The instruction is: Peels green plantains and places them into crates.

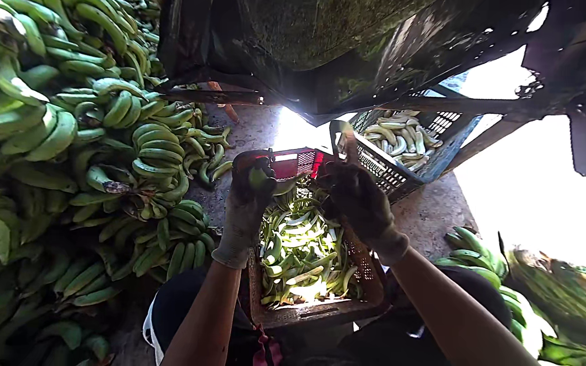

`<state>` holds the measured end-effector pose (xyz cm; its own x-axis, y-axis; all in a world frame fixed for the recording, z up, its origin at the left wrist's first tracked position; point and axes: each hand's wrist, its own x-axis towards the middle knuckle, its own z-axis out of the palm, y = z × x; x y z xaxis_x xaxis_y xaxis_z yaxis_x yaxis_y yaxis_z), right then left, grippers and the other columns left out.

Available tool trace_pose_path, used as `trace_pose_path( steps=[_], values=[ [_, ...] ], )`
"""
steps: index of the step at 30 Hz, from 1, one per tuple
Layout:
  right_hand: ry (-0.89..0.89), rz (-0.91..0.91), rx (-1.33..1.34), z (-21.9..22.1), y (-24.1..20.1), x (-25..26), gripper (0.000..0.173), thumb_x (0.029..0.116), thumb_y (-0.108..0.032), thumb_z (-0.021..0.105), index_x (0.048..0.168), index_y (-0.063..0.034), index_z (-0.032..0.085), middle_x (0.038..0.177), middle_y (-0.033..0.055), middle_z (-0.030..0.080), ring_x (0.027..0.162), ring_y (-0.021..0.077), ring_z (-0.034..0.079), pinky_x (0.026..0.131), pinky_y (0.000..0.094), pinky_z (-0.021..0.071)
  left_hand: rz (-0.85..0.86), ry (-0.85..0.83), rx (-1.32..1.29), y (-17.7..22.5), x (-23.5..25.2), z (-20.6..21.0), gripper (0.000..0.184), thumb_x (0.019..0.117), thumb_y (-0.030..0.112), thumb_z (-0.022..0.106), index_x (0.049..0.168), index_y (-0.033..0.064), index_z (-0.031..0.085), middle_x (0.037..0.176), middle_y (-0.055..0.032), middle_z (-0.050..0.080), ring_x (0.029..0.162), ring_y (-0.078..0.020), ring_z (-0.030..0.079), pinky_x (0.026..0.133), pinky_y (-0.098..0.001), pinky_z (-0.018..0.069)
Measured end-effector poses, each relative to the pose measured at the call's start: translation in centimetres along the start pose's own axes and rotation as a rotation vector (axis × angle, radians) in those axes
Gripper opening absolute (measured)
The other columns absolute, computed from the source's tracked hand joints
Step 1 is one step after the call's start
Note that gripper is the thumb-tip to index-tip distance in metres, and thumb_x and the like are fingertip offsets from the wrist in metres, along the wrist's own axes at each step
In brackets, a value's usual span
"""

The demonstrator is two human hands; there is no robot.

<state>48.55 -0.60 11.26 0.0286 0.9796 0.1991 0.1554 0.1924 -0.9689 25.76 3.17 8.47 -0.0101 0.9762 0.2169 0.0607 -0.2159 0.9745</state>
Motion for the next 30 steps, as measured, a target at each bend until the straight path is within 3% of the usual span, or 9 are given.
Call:
trace_pose_path(
  steps=[3,7,9,12,14,18,20,23,30],
  values=[
    [-0.044,0.002,-0.048,0.8,0.5,-0.3,0.038,0.0943,-0.023,0.070,0.128,-0.0084,0.061,0.083,0.0009,0.071,0.064,0.0114,0.069,0.058,0.0312,0.0623,0.084,0.046,0.147,0.2,0.1,0.2,0.046,0.0935,0.028,0.073,0.137,0.0219,0.059,0.114,0.0009,0.067,0.090,-0.0064,0.065,0.073,-0.0262,0.0572],
    [-0.479,0.595,-0.277,0.8,5.4,1.2,0.041,0.1023,-0.042,0.059,0.127,-0.0098,0.060,0.087,0.0099,0.068,0.064,0.0185,0.067,0.059,0.0383,0.0594,0.139,0.008,0.018,0.9,-0.4,0.7,0.043,0.0941,0.024,0.073,0.135,0.0215,0.061,0.117,0.0009,0.067,0.096,-0.0091,0.066,0.075,-0.0258,0.0581],
    [-0.516,0.691,-0.252,1.2,6.8,1.6,0.043,0.1014,-0.043,0.060,0.129,-0.0098,0.060,0.090,0.0109,0.069,0.064,0.0198,0.068,0.059,0.0391,0.0603,0.134,-0.069,-0.143,1.5,0.2,-0.2,0.039,0.0971,0.027,0.070,0.134,0.0231,0.058,0.117,0.0029,0.066,0.096,-0.0081,0.065,0.074,-0.0222,0.0569],
    [-0.398,0.527,-0.080,1.6,3.7,1.1,0.037,0.1000,-0.029,0.065,0.130,-0.0071,0.060,0.091,0.0085,0.070,0.066,0.0165,0.068,0.059,0.0335,0.0602,-0.035,-0.076,-0.233,1.1,0.2,-1.5,0.047,0.0999,0.034,0.064,0.144,0.0317,0.050,0.124,0.0025,0.065,0.094,-0.0100,0.066,0.072,-0.0264,0.0580],
    [-0.399,0.363,-0.090,2.0,2.4,0.3,0.036,0.0975,-0.028,0.067,0.127,-0.0084,0.062,0.087,0.0045,0.072,0.064,0.0134,0.068,0.059,0.0313,0.0605,-0.098,-0.073,-0.312,0.4,0.3,-1.7,0.054,0.1033,0.031,0.055,0.153,0.0384,0.036,0.134,0.0030,0.063,0.093,-0.0100,0.068,0.069,-0.0265,0.0581],
    [-0.471,0.076,-0.128,2.8,3.1,-1.0,0.039,0.0940,-0.033,0.071,0.126,-0.0099,0.066,0.084,-0.0013,0.073,0.064,0.0084,0.069,0.059,0.0295,0.0622,-0.035,0.047,-0.513,-1.1,1.0,-0.7,0.044,0.1053,0.043,0.044,0.148,0.0306,0.044,0.109,-0.0037,0.069,0.073,-0.0125,0.067,0.057,-0.0279,0.0577],
    [-0.490,0.065,-0.114,3.1,2.6,-1.2,0.042,0.0938,-0.034,0.071,0.128,-0.0107,0.066,0.083,-0.0024,0.073,0.064,0.0076,0.068,0.060,0.0286,0.0611,-0.034,0.113,-0.427,-1.1,1.0,-0.4,0.039,0.1058,0.044,0.041,0.142,0.0333,0.050,0.096,-0.0015,0.067,0.064,-0.0109,0.062,0.052,-0.0268,0.0538],
    [-0.475,0.069,-0.108,3.3,1.8,-1.3,0.039,0.0947,-0.032,0.070,0.126,-0.0102,0.066,0.083,-0.0029,0.073,0.063,0.0071,0.068,0.059,0.0274,0.0616,0.038,0.104,-0.356,-1.6,0.4,-0.4,0.040,0.1059,0.038,0.044,0.146,0.0362,0.046,0.104,-0.0001,0.066,0.069,-0.0110,0.062,0.056,-0.0264,0.0543],
    [-0.449,-0.019,-0.126,3.0,1.8,-1.3,0.036,0.0948,-0.029,0.070,0.125,-0.0086,0.067,0.086,-0.0036,0.073,0.068,0.0033,0.068,0.062,0.0239,0.0607,0.147,0.094,-0.541,-1.5,1.2,0.2,0.046,0.1036,0.052,0.048,0.146,0.0363,0.043,0.103,0.0005,0.064,0.070,-0.0105,0.061,0.057,-0.0254,0.0550]
  ],
)
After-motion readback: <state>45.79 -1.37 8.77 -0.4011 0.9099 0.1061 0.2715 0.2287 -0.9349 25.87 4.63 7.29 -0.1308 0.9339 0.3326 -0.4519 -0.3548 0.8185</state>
